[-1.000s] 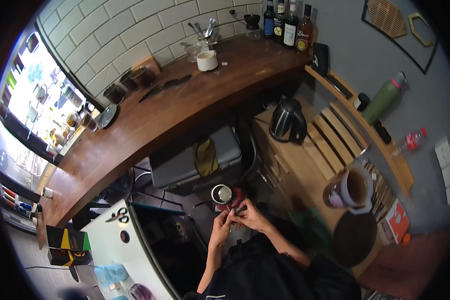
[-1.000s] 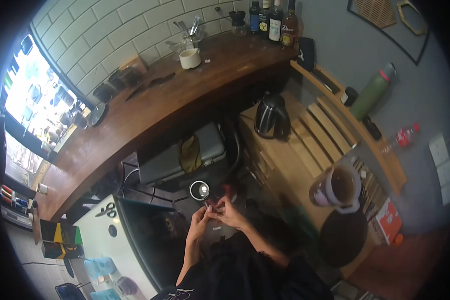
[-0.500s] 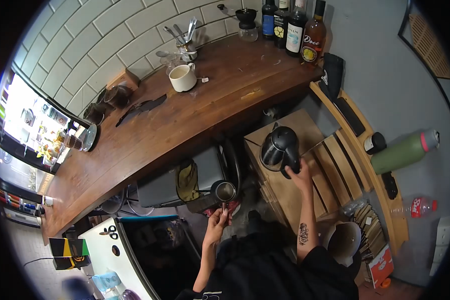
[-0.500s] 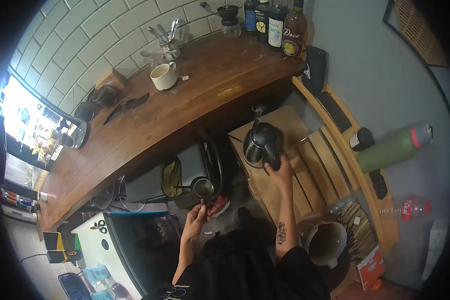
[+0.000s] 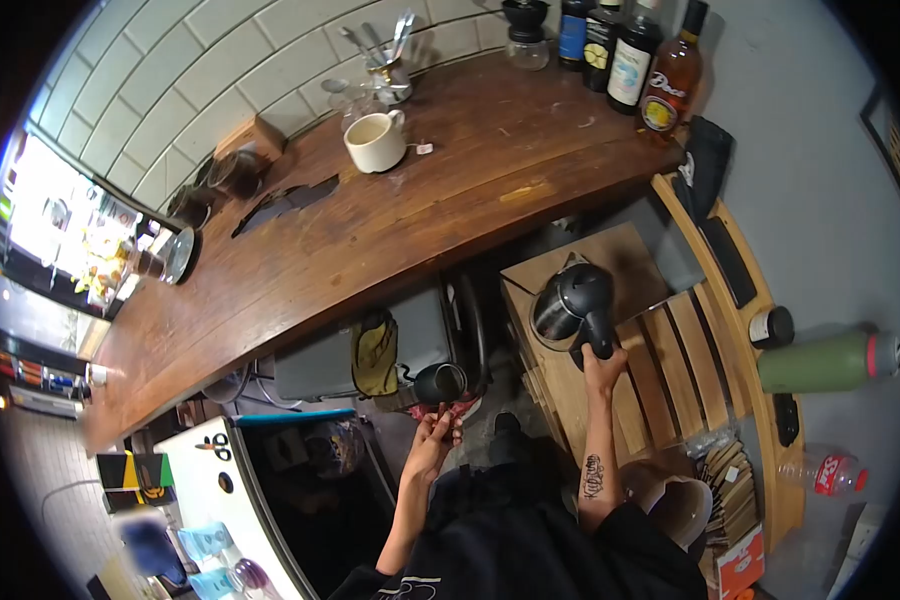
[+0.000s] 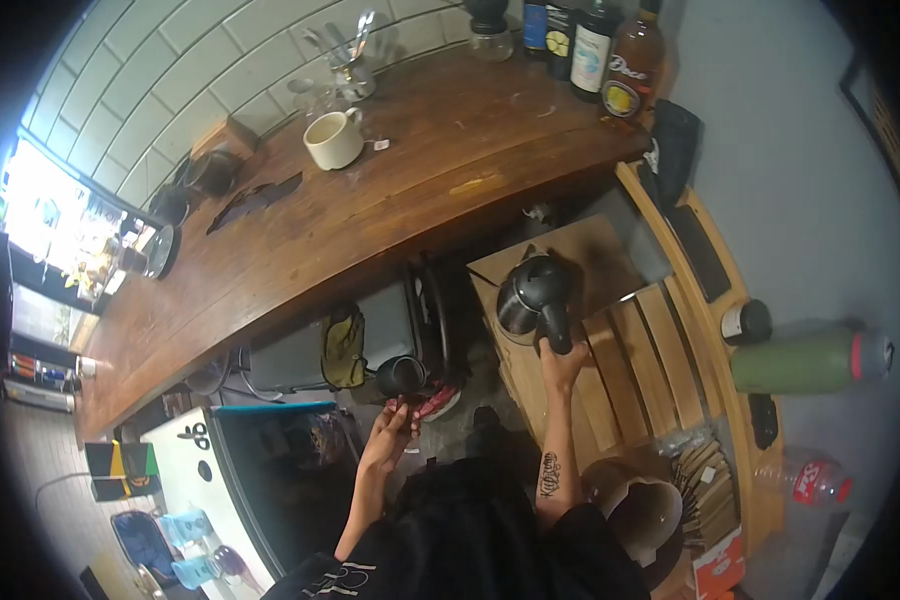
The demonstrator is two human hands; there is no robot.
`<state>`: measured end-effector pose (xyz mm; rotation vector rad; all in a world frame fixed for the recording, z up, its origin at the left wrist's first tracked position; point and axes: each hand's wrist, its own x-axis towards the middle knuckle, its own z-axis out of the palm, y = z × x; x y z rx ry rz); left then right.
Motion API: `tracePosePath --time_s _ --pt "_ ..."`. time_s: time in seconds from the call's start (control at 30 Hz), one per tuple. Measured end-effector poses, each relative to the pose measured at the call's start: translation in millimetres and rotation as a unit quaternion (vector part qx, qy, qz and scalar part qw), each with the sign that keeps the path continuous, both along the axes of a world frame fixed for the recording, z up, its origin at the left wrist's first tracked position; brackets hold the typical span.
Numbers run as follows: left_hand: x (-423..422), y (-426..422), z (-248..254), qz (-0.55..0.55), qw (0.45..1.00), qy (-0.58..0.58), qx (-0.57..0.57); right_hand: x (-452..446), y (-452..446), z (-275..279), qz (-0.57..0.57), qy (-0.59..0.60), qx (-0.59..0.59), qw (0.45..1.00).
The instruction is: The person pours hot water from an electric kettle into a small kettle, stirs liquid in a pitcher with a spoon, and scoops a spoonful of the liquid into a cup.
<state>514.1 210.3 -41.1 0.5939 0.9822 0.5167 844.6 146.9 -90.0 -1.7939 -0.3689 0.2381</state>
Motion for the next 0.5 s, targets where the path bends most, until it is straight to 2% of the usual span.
tracePosePath --time_s 0.13,0.23,0.33,0.4,0.43,0.5 --pt "-13.0 -5.4 6.5 0.016 1.000 -0.005 -0.023 2.0 4.9 5.3 -0.014 0.001 0.081 0.997" --pt "-20.3 -6.3 12.0 0.035 0.998 -0.005 -0.046 10.3 -4.7 15.6 0.024 0.048 0.006 0.999" --pt "-30.1 -7.1 6.3 0.037 0.998 0.001 -0.052 17.7 -8.5 32.2 0.002 0.023 0.031 0.999" --pt "-36.2 -5.2 1.5 0.042 0.998 0.023 -0.044 20.2 -12.9 54.6 0.003 0.042 0.046 0.998" --pt "-37.5 -3.6 9.0 0.022 0.996 0.085 -0.025 22.7 -17.3 60.1 0.012 0.039 0.044 0.998" --pt "-46.2 -2.8 7.5 0.036 0.992 0.117 -0.001 26.7 -31.5 69.2 0.030 0.036 0.061 0.997"
